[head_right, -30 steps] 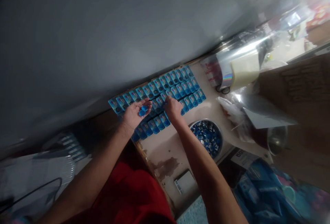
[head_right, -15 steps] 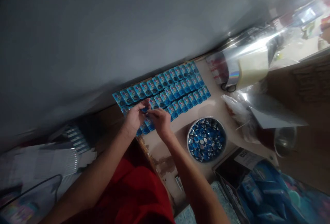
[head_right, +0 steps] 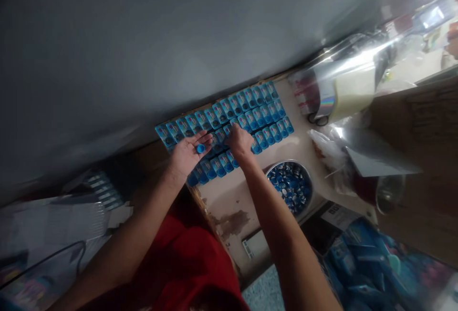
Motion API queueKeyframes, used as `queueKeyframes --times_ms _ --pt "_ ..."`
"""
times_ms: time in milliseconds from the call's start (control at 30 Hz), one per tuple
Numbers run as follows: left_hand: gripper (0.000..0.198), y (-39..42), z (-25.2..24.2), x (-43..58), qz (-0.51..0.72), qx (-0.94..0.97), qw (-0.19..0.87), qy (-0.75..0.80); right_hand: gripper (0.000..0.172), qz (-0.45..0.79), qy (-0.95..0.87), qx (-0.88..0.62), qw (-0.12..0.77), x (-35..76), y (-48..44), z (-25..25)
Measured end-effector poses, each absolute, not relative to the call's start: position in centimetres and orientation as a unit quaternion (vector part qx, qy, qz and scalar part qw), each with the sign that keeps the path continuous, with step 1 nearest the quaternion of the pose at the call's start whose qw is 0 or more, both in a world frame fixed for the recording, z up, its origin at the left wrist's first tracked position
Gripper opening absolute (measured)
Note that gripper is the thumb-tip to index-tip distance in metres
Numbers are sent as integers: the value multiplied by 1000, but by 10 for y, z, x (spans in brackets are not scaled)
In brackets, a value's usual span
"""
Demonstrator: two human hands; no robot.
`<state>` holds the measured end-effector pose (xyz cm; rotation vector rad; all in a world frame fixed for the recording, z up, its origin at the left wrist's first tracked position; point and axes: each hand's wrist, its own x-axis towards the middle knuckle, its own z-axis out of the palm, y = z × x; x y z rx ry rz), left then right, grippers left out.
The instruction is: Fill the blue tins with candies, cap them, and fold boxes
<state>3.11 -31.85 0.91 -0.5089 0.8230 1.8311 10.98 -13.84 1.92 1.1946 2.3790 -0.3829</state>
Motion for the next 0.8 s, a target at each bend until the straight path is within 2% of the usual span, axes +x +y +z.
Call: queueKeyframes --times_ms 33,100,167,267,333,467,600,700,800 --pt "37 -320 10 32 760 -216 510 340 33 -139 867 424 222 110 -139 22" --pt "41 -324 11 35 753 -223 514 346 25 -147 885 402 181 116 -148 30" --pt "44 -328 13 38 745 -225 515 359 16 -185 906 369 95 126 -167 37" --pt "44 -336 14 45 748 -222 514 357 20 -302 912 276 -16 142 -205 37" --pt "45 -340 15 53 745 -232 524 342 19 -380 891 242 -51 152 -227 31" --pt "47 -347 17 73 737 -299 499 344 9 -467 830 287 -99 167 -250 20" --pt "36 -350 22 80 770 -302 426 367 5 -488 782 377 -94 174 -240 18" --pt "27 -353 24 71 791 -268 388 390 9 -376 822 425 -48 164 -215 15" --pt "22 -358 21 56 793 -254 396 388 9 -252 879 403 48 145 -192 10"
